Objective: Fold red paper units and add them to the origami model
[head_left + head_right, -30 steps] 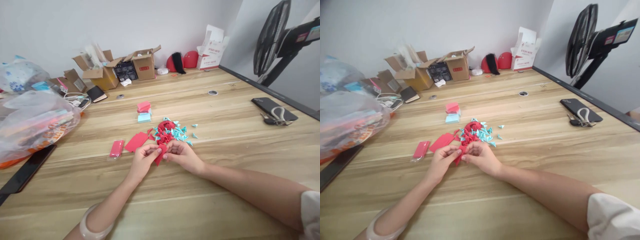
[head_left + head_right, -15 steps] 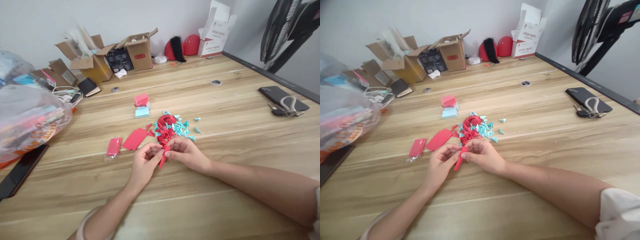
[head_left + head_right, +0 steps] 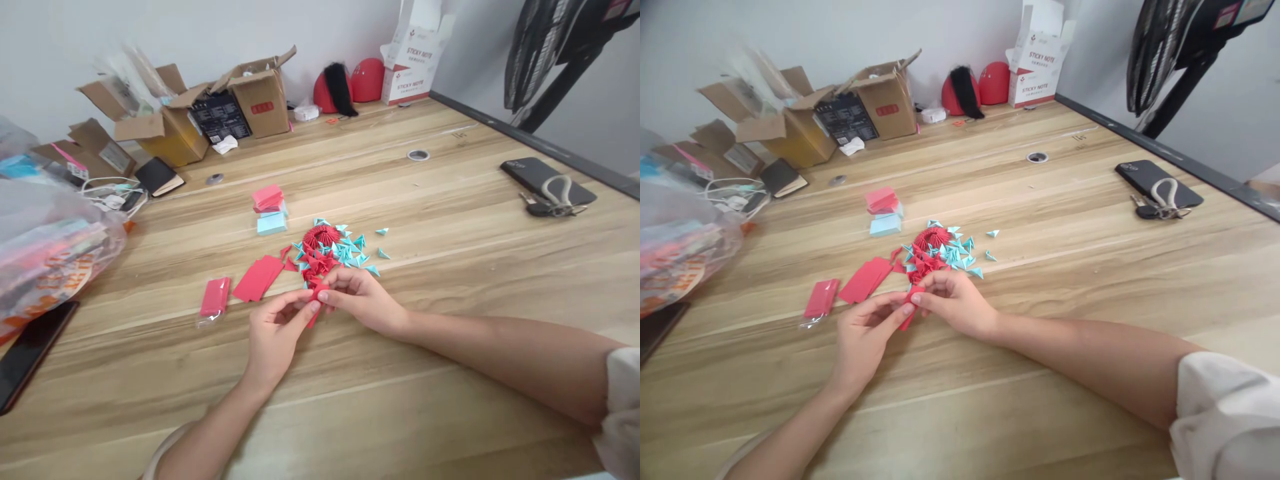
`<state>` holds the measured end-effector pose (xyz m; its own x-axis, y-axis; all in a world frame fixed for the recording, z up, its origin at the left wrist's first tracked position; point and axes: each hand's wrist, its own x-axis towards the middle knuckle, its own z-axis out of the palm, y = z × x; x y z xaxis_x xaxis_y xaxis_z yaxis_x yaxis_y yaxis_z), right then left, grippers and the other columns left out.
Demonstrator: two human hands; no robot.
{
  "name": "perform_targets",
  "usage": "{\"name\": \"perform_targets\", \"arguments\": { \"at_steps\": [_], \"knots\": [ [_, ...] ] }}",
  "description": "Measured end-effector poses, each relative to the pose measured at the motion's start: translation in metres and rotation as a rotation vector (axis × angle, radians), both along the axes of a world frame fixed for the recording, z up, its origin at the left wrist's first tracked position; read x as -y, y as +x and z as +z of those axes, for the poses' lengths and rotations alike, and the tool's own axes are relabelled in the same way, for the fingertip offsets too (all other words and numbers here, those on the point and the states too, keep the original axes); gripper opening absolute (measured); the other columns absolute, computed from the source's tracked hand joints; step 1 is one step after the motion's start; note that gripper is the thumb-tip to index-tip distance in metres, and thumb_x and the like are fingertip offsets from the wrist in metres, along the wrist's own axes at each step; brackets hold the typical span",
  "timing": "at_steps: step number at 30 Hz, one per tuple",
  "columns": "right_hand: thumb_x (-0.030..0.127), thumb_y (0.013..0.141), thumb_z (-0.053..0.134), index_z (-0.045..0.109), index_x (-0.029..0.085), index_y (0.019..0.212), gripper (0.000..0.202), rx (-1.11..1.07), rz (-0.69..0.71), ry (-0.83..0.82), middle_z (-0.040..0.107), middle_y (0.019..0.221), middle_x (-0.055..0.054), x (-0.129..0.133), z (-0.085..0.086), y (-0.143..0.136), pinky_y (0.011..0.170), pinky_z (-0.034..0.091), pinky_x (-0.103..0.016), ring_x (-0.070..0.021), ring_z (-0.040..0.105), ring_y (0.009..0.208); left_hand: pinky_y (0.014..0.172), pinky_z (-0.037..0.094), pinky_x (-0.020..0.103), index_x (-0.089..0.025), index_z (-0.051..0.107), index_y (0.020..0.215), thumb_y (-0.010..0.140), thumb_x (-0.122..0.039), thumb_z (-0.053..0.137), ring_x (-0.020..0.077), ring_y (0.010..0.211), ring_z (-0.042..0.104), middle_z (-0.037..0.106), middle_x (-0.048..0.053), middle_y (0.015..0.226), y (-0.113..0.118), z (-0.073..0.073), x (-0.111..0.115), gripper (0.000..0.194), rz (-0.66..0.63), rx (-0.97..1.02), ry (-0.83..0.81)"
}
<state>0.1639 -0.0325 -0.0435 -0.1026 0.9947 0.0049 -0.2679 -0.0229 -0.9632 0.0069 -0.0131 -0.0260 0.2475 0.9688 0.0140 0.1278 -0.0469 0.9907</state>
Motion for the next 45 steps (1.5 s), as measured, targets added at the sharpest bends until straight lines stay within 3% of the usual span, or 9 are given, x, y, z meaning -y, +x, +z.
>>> {"name": "perform_targets", "arguments": {
  "at_steps": [6, 45],
  "knots": [
    [0.044, 0.073, 0.068, 0.063, 0.015, 0.074, 0.030, 0.000, -0.011, -0.016, 0.064, 0.067, 0.000, -0.0015, 0.0013, 0.0001, 0.059, 0.050, -0.023, -0.0086, 0.059, 0.057, 0.060, 0.055, 0.022, -0.016, 0.074, 0.081, 0.065, -0.022, 0.076, 0.0127, 0.063, 0.065, 0.073, 0.003, 0.072, -0.0005, -0.0024, -0.0012, 0.017, 0.033, -0.021, 0.012],
    [0.034, 0.080, 0.062, 0.060, 0.014, 0.074, 0.021, 0.033, 0.044, 0.018, 0.060, 0.063, 0.000, -0.0013, 0.0001, 0.0028, 0.061, 0.049, -0.024, -0.0103, 0.057, 0.060, 0.065, 0.057, 0.024, -0.019, 0.074, 0.083, 0.071, -0.024, 0.071, 0.0160, 0.070, 0.069, 0.075, 0.003, 0.078, 0.0009, 0.0015, -0.0001, 0.013, -0.011, -0.118, 0.102]
  ]
}}
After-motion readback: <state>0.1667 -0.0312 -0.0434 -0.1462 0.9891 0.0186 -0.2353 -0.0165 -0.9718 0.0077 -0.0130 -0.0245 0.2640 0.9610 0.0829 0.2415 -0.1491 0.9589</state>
